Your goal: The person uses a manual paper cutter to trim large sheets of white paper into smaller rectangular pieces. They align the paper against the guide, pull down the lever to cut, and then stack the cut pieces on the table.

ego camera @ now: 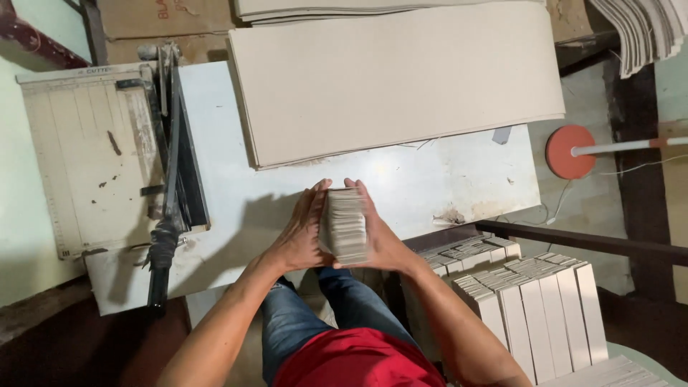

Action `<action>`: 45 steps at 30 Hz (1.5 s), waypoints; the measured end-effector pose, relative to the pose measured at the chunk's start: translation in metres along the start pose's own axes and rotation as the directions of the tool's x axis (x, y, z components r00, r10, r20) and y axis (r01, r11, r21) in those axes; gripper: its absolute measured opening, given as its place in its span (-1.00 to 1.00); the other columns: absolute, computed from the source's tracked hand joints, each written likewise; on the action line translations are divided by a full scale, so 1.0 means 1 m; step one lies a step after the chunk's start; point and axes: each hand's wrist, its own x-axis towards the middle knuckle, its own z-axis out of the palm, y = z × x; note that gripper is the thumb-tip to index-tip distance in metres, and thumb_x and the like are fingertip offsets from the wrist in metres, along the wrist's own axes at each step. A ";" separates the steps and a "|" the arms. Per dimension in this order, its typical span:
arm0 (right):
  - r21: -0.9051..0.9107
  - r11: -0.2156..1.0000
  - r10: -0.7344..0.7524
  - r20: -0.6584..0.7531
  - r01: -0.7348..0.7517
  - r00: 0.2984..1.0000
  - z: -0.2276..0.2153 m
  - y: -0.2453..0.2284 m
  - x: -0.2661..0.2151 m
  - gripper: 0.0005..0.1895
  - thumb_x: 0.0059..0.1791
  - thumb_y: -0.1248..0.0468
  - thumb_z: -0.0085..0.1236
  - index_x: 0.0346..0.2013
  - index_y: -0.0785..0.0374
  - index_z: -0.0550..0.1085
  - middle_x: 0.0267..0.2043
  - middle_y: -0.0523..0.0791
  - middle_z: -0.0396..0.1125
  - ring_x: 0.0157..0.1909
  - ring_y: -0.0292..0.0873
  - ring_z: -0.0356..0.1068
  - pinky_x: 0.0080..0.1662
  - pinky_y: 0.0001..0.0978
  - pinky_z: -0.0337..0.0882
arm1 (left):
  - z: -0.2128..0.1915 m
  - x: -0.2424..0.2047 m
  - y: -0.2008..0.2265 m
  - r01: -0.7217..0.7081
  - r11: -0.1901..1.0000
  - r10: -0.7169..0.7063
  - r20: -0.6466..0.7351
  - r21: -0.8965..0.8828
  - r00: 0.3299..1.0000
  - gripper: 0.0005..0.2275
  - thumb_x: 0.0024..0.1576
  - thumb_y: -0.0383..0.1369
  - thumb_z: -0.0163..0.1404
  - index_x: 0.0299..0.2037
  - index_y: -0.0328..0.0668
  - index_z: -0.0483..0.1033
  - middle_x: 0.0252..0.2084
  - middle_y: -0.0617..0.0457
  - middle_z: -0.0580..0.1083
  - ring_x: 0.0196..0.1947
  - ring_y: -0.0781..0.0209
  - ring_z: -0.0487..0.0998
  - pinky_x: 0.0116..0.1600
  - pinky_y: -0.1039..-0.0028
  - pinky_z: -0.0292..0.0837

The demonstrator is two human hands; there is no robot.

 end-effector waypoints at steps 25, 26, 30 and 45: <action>-0.769 0.639 -0.145 -0.149 -0.023 0.978 -0.019 -0.158 0.035 0.26 -0.11 -0.55 -0.14 0.60 0.04 -0.36 0.63 0.15 -0.69 0.63 0.27 -0.71 0.50 0.36 -0.63 | 0.040 0.010 -0.036 -0.058 0.998 0.056 -0.059 -0.034 0.997 0.21 -0.19 0.34 0.17 0.55 -0.22 -0.16 0.50 -0.32 0.01 0.50 -0.36 -0.05 0.54 -0.02 -0.32; -0.804 0.594 -0.286 -0.258 -0.040 0.923 -0.027 -0.170 0.030 0.35 -0.16 -0.65 -0.27 0.62 0.09 -0.38 0.64 0.14 -0.69 0.66 0.25 -0.74 0.54 0.34 -0.67 | 0.044 0.007 -0.034 -0.100 0.993 0.094 -0.097 -0.061 0.991 0.23 -0.22 0.45 0.08 0.57 -0.14 -0.16 0.50 -0.25 0.04 0.50 -0.31 -0.02 0.53 -0.03 -0.30; -0.701 0.706 -0.069 -0.211 -0.101 0.975 0.000 -0.082 0.034 0.31 -0.14 -0.38 0.26 0.59 0.11 -0.24 0.64 0.09 -0.55 0.63 0.17 -0.54 0.46 0.30 -0.54 | 0.059 0.010 -0.060 -0.148 0.978 0.162 -0.084 0.147 0.983 0.12 -0.13 0.44 0.01 0.54 -0.13 -0.05 0.43 -0.25 0.15 0.42 -0.25 0.14 0.47 0.00 -0.07; -0.984 0.178 0.486 0.064 -0.026 0.872 -0.064 0.088 0.000 0.39 -0.42 -0.59 0.16 0.56 -0.27 -0.15 0.58 0.06 -0.11 0.60 0.20 -0.18 0.36 0.63 -0.24 | 0.063 0.031 -0.090 0.050 0.620 -0.256 0.142 0.783 0.956 0.02 -0.22 0.02 0.32 0.49 0.02 0.06 0.18 -0.21 0.29 0.19 -0.16 0.28 0.28 -0.13 0.09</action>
